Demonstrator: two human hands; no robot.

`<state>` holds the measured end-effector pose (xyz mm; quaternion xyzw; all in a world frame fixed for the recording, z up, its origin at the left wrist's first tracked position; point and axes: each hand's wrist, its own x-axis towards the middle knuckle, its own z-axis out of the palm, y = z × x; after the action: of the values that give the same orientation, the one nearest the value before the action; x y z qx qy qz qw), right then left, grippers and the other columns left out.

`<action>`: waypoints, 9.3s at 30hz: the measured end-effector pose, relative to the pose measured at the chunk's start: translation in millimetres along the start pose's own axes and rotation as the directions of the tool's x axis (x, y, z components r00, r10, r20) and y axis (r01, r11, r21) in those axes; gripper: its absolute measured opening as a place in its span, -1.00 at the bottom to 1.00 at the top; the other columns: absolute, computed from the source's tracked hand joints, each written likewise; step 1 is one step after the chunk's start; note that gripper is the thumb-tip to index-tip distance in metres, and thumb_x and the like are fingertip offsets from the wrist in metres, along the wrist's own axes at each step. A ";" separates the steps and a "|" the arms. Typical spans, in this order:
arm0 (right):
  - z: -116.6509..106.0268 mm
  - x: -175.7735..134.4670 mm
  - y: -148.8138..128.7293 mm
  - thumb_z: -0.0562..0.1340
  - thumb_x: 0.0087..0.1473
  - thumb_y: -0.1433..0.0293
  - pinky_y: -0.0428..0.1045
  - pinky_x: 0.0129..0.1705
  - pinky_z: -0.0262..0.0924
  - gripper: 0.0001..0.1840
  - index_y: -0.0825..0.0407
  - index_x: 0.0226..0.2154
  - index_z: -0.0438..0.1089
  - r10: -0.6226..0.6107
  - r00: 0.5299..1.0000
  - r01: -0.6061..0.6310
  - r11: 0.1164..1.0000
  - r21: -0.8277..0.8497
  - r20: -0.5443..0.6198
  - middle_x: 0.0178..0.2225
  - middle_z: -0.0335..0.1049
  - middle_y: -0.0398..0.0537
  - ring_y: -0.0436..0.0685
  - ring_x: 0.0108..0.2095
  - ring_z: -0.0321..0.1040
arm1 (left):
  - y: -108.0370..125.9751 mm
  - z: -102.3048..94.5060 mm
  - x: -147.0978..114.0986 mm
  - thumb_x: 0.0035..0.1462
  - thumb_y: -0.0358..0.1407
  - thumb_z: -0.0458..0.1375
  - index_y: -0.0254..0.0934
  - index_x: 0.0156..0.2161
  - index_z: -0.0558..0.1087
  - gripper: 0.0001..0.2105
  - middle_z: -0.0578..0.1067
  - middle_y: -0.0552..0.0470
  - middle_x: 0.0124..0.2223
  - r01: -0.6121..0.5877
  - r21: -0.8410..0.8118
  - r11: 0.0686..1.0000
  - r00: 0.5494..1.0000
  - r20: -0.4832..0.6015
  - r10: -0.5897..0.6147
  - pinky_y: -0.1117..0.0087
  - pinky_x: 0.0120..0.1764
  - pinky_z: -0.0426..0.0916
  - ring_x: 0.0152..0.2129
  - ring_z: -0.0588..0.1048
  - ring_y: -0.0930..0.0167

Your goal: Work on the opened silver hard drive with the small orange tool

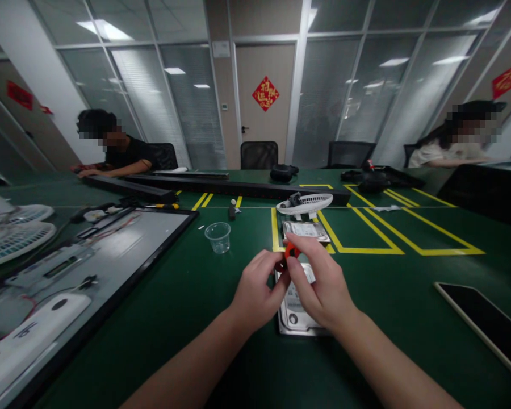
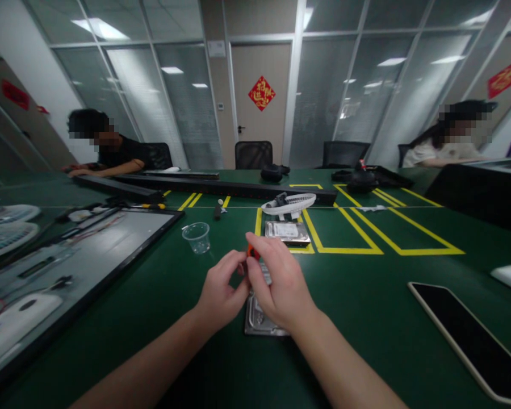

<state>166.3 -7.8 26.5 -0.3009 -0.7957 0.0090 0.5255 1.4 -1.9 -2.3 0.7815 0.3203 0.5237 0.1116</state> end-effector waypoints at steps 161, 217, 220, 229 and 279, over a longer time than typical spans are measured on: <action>8.3 -2.4 -2.4 0.21 0.33 0.42 0.13 0.10 0.43 -0.49 -0.11 0.29 0.25 0.077 0.995 -0.076 0.997 0.021 -0.062 0.09 0.49 0.04 0.20 0.09 0.47 | 1.0 -0.7 -1.6 0.16 -0.46 0.25 -0.24 -0.13 0.41 -0.81 0.49 0.07 -0.25 0.038 0.026 0.999 0.996 -0.078 -0.036 0.41 -0.28 0.32 -0.35 0.43 0.43; 9.7 -1.5 -4.4 0.24 0.31 0.42 0.16 0.06 0.45 -0.52 -0.08 0.24 0.27 0.056 0.995 -0.055 0.998 0.008 -0.088 0.02 0.48 0.05 0.20 0.01 0.48 | 1.2 -0.4 -2.1 0.14 -0.45 0.25 -0.22 -0.07 0.38 -0.74 0.49 0.08 -0.27 0.039 0.028 0.999 0.995 -0.093 -0.036 0.39 -0.29 0.35 -0.37 0.45 0.42; 8.4 -1.5 -5.8 0.23 0.31 0.41 0.20 0.10 0.44 -0.52 -0.09 0.25 0.26 0.065 0.995 -0.063 0.998 0.019 -0.080 0.05 0.47 0.07 0.23 0.05 0.47 | 1.5 -1.1 -1.7 0.21 -0.44 0.19 -0.22 -0.10 0.40 -0.82 0.50 0.06 -0.27 0.053 0.006 0.999 0.997 -0.064 -0.053 0.39 -0.30 0.36 -0.37 0.47 0.41; 9.3 -1.4 -6.1 0.23 0.32 0.41 0.20 0.06 0.45 -0.52 -0.12 0.25 0.26 0.058 0.995 -0.058 0.998 0.004 -0.086 0.03 0.49 0.04 0.23 0.03 0.48 | 1.2 -0.2 -2.4 0.16 -0.45 0.24 -0.23 -0.10 0.40 -0.79 0.49 0.04 -0.25 0.038 0.038 0.999 0.996 -0.084 -0.035 0.35 -0.25 0.37 -0.33 0.47 0.37; 9.2 -1.1 -7.4 0.13 0.34 0.52 0.12 0.14 0.36 -0.45 -0.09 0.32 0.22 0.019 0.998 -0.016 0.998 0.056 -0.051 0.09 0.46 0.01 0.15 0.08 0.42 | 4.3 -0.9 -0.8 0.23 -0.43 0.18 -0.24 -0.15 0.37 -0.88 0.45 0.05 -0.26 0.061 -0.014 0.998 0.998 -0.031 -0.062 0.39 -0.27 0.30 -0.34 0.42 0.41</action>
<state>155.4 -11.7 23.9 -0.2934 -0.7786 0.0281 0.5540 2.1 -5.8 -0.4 0.7621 0.3424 0.5345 0.1277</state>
